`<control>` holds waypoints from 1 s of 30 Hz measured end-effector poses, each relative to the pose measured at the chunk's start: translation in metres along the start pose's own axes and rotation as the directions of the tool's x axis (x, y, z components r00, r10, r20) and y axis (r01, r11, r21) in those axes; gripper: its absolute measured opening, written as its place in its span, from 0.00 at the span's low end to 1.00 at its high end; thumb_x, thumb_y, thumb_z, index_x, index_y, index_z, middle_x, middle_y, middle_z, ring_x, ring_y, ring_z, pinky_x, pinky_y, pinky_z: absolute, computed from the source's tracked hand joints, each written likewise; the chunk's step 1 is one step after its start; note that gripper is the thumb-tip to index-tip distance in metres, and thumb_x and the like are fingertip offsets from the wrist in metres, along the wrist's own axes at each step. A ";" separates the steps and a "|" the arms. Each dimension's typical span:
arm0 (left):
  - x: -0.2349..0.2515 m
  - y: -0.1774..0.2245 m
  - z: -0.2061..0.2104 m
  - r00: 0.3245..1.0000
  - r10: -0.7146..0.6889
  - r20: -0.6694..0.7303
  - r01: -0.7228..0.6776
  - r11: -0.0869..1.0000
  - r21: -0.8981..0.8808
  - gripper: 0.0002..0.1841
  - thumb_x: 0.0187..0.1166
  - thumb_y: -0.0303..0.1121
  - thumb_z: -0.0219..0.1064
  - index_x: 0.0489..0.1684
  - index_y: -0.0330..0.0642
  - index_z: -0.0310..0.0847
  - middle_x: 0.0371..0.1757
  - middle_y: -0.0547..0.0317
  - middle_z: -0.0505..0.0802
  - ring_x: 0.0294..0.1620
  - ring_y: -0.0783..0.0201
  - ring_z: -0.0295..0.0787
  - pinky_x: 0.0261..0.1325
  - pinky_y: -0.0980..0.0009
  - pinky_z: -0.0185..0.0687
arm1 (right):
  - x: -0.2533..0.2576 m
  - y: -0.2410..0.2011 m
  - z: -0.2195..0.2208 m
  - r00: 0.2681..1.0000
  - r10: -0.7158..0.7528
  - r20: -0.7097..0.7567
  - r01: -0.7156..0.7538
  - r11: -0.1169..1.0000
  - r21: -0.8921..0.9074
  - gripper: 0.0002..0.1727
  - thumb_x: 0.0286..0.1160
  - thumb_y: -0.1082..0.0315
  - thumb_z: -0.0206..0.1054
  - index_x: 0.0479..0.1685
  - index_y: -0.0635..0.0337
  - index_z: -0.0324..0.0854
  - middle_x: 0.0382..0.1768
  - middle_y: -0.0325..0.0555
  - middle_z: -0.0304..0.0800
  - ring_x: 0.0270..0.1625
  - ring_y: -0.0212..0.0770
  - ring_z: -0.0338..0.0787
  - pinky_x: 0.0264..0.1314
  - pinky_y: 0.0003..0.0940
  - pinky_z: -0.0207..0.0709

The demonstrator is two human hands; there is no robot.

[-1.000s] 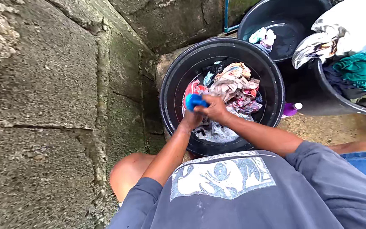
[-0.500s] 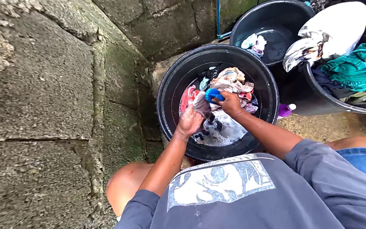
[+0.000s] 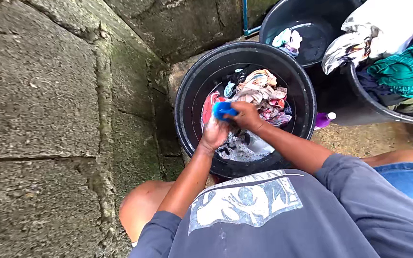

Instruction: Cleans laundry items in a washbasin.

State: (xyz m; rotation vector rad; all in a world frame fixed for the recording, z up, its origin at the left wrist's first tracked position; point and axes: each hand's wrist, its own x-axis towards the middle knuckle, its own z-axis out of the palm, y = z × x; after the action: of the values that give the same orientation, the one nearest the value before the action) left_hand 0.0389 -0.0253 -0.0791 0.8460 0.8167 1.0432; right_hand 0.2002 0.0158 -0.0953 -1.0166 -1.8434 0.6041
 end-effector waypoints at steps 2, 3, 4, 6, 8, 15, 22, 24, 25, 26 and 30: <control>0.006 0.004 -0.004 0.996 0.006 0.091 -0.006 1.000 0.001 0.33 0.91 0.58 0.29 0.84 0.53 0.65 0.75 0.59 0.83 0.76 0.63 0.77 0.79 0.59 0.73 | 0.004 0.021 -0.014 0.987 0.162 0.019 -0.161 0.984 -0.071 0.21 0.75 0.55 0.75 0.40 0.72 0.88 0.39 0.63 0.94 0.47 0.60 0.95 0.56 0.64 0.84; 0.007 0.003 -0.007 0.997 0.013 0.076 -0.014 1.000 0.012 0.31 0.91 0.57 0.31 0.80 0.52 0.67 0.72 0.59 0.85 0.73 0.63 0.79 0.76 0.59 0.76 | 0.005 0.013 -0.013 0.992 0.126 -0.012 -0.126 0.989 -0.079 0.21 0.72 0.56 0.77 0.36 0.72 0.88 0.36 0.63 0.93 0.44 0.60 0.95 0.51 0.63 0.84; 0.004 0.000 -0.009 1.000 0.020 0.016 -0.020 0.999 0.033 0.24 0.91 0.53 0.42 0.70 0.53 0.75 0.62 0.62 0.90 0.64 0.66 0.85 0.67 0.61 0.82 | 0.003 -0.006 -0.006 0.999 0.021 -0.041 -0.023 0.999 -0.049 0.19 0.68 0.59 0.79 0.30 0.71 0.87 0.31 0.61 0.93 0.40 0.58 0.95 0.48 0.60 0.86; -0.004 -0.003 -0.008 0.992 0.018 -0.125 -0.007 0.996 0.084 0.05 0.80 0.41 0.65 0.46 0.57 0.82 0.39 0.71 0.91 0.40 0.74 0.88 0.43 0.72 0.86 | 0.000 -0.033 0.014 0.969 -0.233 -0.080 0.235 0.972 0.017 0.12 0.60 0.66 0.80 0.24 0.66 0.85 0.27 0.56 0.92 0.37 0.55 0.94 0.44 0.54 0.86; -0.004 -0.001 -0.007 0.997 0.005 -0.079 -0.002 0.999 0.033 0.11 0.84 0.47 0.58 0.53 0.58 0.82 0.45 0.69 0.92 0.46 0.72 0.89 0.49 0.70 0.87 | 0.000 -0.016 0.015 0.988 -0.146 -0.052 0.148 0.989 0.022 0.14 0.65 0.65 0.80 0.30 0.70 0.88 0.33 0.60 0.94 0.42 0.58 0.96 0.49 0.58 0.88; 0.010 0.012 -0.015 1.000 0.022 0.017 -0.023 0.999 0.038 0.37 0.87 0.66 0.30 0.84 0.55 0.65 0.77 0.60 0.82 0.76 0.61 0.78 0.77 0.59 0.75 | -0.061 0.102 -0.010 0.472 0.661 0.584 -0.398 0.751 -0.527 0.25 0.83 0.57 0.67 0.67 0.69 0.81 0.62 0.74 0.86 0.69 0.75 0.84 0.70 0.78 0.71; 0.012 0.005 -0.017 0.995 -0.059 -0.077 0.058 0.998 -0.022 0.37 0.90 0.61 0.24 0.84 0.50 0.63 0.75 0.57 0.83 0.74 0.62 0.79 0.76 0.60 0.76 | -0.121 0.129 -0.008 0.083 0.644 0.761 -0.267 0.750 -0.605 0.29 0.90 0.57 0.59 0.75 0.76 0.73 0.72 0.79 0.77 0.80 0.75 0.74 0.79 0.76 0.62; 0.013 0.004 -0.017 0.993 -0.087 -0.084 0.087 0.996 -0.007 0.37 0.90 0.60 0.21 0.84 0.49 0.62 0.74 0.57 0.83 0.73 0.62 0.80 0.75 0.61 0.76 | -0.098 0.135 -0.009 0.294 0.600 0.744 -0.474 0.767 -0.432 0.31 0.87 0.49 0.63 0.65 0.74 0.81 0.63 0.76 0.85 0.72 0.72 0.82 0.77 0.72 0.66; 0.014 0.003 -0.016 0.990 -0.105 -0.098 0.107 0.994 0.019 0.37 0.90 0.60 0.21 0.84 0.49 0.63 0.74 0.57 0.83 0.73 0.62 0.80 0.75 0.61 0.76 | -0.083 0.127 -0.009 0.444 0.581 0.682 -0.563 0.773 -0.292 0.30 0.84 0.47 0.66 0.58 0.73 0.85 0.56 0.72 0.89 0.64 0.68 0.87 0.72 0.70 0.72; 0.012 0.001 -0.016 0.986 -0.122 -0.111 0.129 0.990 0.060 0.37 0.90 0.60 0.21 0.84 0.49 0.63 0.74 0.57 0.83 0.73 0.62 0.80 0.76 0.60 0.76 | -0.064 0.107 -0.008 0.592 0.550 0.589 -0.605 0.786 -0.127 0.28 0.82 0.48 0.68 0.52 0.72 0.87 0.50 0.69 0.91 0.58 0.65 0.90 0.68 0.68 0.76; 0.010 -0.012 -0.017 0.980 -0.084 -0.179 0.123 0.967 0.224 0.22 0.92 0.47 0.38 0.64 0.50 0.76 0.50 0.65 0.91 0.51 0.69 0.87 0.56 0.65 0.86 | -0.002 -0.010 0.008 0.969 0.231 0.091 -0.248 0.897 0.366 0.16 0.71 0.61 0.76 0.40 0.70 0.90 0.38 0.53 0.95 0.43 0.40 0.93 0.54 0.44 0.87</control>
State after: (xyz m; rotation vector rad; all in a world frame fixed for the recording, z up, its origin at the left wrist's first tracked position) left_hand 0.0317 -0.0162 -0.0983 0.9112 1.1329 0.9456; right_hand 0.1898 0.0090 -0.0919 -0.9793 -1.5654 1.0922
